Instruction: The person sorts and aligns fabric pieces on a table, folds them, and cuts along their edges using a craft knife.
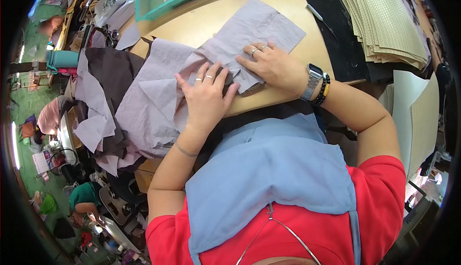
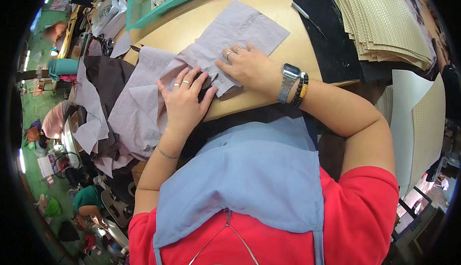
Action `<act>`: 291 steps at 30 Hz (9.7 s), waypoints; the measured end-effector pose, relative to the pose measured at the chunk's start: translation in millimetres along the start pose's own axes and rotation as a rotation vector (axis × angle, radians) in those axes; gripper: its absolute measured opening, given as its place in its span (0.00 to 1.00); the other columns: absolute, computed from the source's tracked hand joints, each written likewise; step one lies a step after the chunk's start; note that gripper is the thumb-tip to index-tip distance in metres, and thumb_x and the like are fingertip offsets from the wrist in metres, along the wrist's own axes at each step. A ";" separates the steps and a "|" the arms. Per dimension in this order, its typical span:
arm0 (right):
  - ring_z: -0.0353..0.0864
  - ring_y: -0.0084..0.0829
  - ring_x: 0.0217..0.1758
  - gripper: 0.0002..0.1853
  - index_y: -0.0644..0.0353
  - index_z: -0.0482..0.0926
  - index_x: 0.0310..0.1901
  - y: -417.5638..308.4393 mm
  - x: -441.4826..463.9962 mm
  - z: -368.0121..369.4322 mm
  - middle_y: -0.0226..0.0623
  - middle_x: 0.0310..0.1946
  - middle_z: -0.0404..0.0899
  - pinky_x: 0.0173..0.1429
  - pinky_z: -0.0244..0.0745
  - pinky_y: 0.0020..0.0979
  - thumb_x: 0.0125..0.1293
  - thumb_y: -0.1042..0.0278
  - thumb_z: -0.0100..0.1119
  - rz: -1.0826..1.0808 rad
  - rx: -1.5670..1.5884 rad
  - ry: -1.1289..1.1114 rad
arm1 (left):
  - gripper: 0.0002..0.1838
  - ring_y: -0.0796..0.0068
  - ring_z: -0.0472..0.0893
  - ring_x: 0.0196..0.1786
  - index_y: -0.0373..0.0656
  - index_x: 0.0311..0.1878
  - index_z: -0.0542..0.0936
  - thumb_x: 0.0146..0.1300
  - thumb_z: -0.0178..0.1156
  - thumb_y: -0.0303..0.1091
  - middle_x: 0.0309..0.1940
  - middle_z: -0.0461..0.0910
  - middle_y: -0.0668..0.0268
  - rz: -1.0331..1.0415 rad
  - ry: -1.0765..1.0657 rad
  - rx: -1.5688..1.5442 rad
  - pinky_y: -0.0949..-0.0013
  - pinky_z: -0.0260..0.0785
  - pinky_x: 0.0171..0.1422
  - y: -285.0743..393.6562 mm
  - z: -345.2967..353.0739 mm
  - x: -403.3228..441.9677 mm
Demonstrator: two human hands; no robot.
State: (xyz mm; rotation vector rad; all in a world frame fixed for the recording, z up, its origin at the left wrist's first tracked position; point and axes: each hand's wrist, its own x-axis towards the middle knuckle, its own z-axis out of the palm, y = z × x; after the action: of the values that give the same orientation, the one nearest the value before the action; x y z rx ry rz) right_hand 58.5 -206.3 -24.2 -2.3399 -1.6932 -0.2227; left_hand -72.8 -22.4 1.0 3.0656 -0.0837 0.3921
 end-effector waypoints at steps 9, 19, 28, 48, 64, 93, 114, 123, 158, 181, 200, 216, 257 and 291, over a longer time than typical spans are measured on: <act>0.73 0.46 0.63 0.24 0.44 0.71 0.66 -13.1 4.2 -10.1 0.50 0.60 0.70 0.59 0.72 0.48 0.67 0.67 0.50 0.085 0.005 -0.190 | 0.21 0.67 0.74 0.64 0.53 0.53 0.83 0.62 0.63 0.54 0.55 0.78 0.70 0.032 -0.043 0.043 0.16 0.38 0.67 -2.3 0.0 4.3; 0.74 0.41 0.64 0.24 0.61 0.69 0.65 26.1 -14.8 -1.4 0.45 0.60 0.72 0.66 0.64 0.62 0.68 0.70 0.45 0.267 -0.093 -0.038 | 0.21 0.70 0.73 0.65 0.54 0.55 0.81 0.63 0.63 0.52 0.57 0.77 0.72 0.024 -0.084 0.050 0.18 0.37 0.68 -2.4 -1.8 4.1; 0.73 0.42 0.65 0.22 0.62 0.72 0.62 96.4 -13.9 -17.0 0.45 0.59 0.73 0.67 0.61 0.65 0.67 0.69 0.47 0.431 -0.223 -0.105 | 0.20 0.69 0.74 0.64 0.53 0.54 0.81 0.64 0.63 0.51 0.57 0.77 0.70 0.015 -0.041 -0.005 0.18 0.37 0.69 -3.0 2.2 2.2; 0.64 0.43 0.73 0.33 0.52 0.68 0.68 85.4 -35.7 -9.7 0.40 0.69 0.68 0.71 0.51 0.67 0.71 0.38 0.47 0.488 -0.211 0.011 | 0.23 0.59 0.71 0.68 0.53 0.56 0.81 0.65 0.60 0.56 0.62 0.75 0.66 0.043 -0.097 0.056 0.18 0.40 0.68 -13.8 -13.2 18.2; 0.49 0.44 0.80 0.59 0.55 0.39 0.78 -36.2 -12.9 -14.5 0.44 0.78 0.45 0.78 0.47 0.54 0.59 0.39 0.69 0.605 1.702 0.877 | 0.11 0.73 0.82 0.41 0.44 0.49 0.77 0.75 0.51 0.40 0.39 0.81 0.67 -0.408 0.189 -2.088 0.67 0.76 0.47 -67.1 -99.3 102.8; 0.79 0.30 0.55 0.24 0.67 0.77 0.57 -37.7 12.2 -88.8 0.41 0.50 0.81 0.64 0.70 0.34 0.78 0.53 0.45 0.101 1.611 0.105 | 0.25 0.49 0.48 0.81 0.47 0.65 0.72 0.67 0.60 0.44 0.78 0.50 0.49 -0.152 0.154 -0.425 0.33 0.38 0.77 -66.1 22.9 26.2; 0.76 0.51 0.43 0.14 0.69 0.74 0.27 -69.8 -13.1 -226.3 0.51 0.32 0.77 0.50 0.68 0.53 0.60 0.64 0.61 -1.474 2.128 -0.659 | 0.22 0.50 0.59 0.77 0.50 0.59 0.78 0.64 0.63 0.46 0.73 0.64 0.56 -0.165 0.043 -0.378 0.31 0.45 0.74 -46.1 39.4 22.4; 0.83 0.45 0.34 0.19 0.60 0.75 0.46 -102.4 18.8 -200.8 0.41 0.29 0.81 0.38 0.79 0.44 0.62 0.53 0.62 -1.206 2.004 -0.259 | 0.30 0.51 0.60 0.76 0.51 0.58 0.79 0.55 0.68 0.57 0.71 0.67 0.58 -0.099 0.005 -0.380 0.26 0.44 0.72 -48.9 38.2 23.2; 0.72 0.46 0.24 0.13 0.63 0.73 0.16 -151.7 15.9 -178.5 0.44 0.19 0.75 0.31 0.65 0.40 0.57 0.75 0.61 -1.334 2.465 -0.397 | 0.14 0.61 0.82 0.42 0.36 0.47 0.79 0.67 0.61 0.37 0.39 0.83 0.56 -0.384 -0.148 -0.525 0.62 0.73 0.47 -99.3 -49.0 31.4; 0.83 0.30 0.46 0.27 0.65 0.74 0.59 72.4 48.3 -12.6 0.41 0.46 0.84 0.51 0.78 0.31 0.60 0.66 0.71 0.374 0.761 0.312 | 0.21 0.81 0.77 0.51 0.37 0.63 0.76 0.75 0.50 0.40 0.52 0.81 0.68 -0.585 0.090 -1.733 0.74 0.68 0.57 -42.9 44.3 127.4; 0.79 0.16 0.43 0.29 0.60 0.66 0.70 74.2 48.1 7.9 0.36 0.54 0.78 0.38 0.78 0.21 0.69 0.73 0.62 0.662 1.676 0.557 | 0.09 0.65 0.80 0.45 0.46 0.40 0.80 0.58 0.66 0.37 0.41 0.79 0.65 -0.061 0.160 -0.394 0.64 0.68 0.49 9.2 14.6 92.7; 0.78 0.37 0.50 0.37 0.66 0.73 0.58 41.1 47.0 -27.8 0.43 0.48 0.78 0.56 0.73 0.38 0.51 0.55 0.79 0.324 0.633 0.610 | 0.05 0.67 0.77 0.55 0.38 0.48 0.72 0.71 0.52 0.27 0.50 0.78 0.58 -0.062 0.504 -0.947 0.69 0.69 0.60 -4.1 22.3 91.9; 0.80 0.21 0.50 0.16 0.63 0.79 0.54 -78.7 209.6 -124.5 0.32 0.49 0.82 0.54 0.75 0.26 0.69 0.64 0.61 -0.366 1.953 -0.105 | 0.42 0.57 0.61 0.75 0.41 0.77 0.52 0.69 0.48 0.59 0.73 0.61 0.58 0.259 1.050 -2.068 0.50 0.55 0.78 -105.0 -90.2 42.6; 0.85 0.22 0.38 0.38 0.56 0.50 0.76 46.1 -6.0 -17.0 0.37 0.43 0.82 0.33 0.81 0.22 0.70 0.69 0.61 0.691 1.258 0.325 | 0.24 0.48 0.83 0.45 0.40 0.57 0.77 0.65 0.62 0.46 0.43 0.83 0.49 -0.428 -0.136 -0.407 0.50 0.73 0.49 -55.6 39.8 83.4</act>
State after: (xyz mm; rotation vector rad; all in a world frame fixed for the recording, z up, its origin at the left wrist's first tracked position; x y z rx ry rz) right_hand 100.7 -230.3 -14.3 -1.5740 -0.4590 0.4434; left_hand 21.1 26.9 -18.8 2.6042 0.4247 0.1197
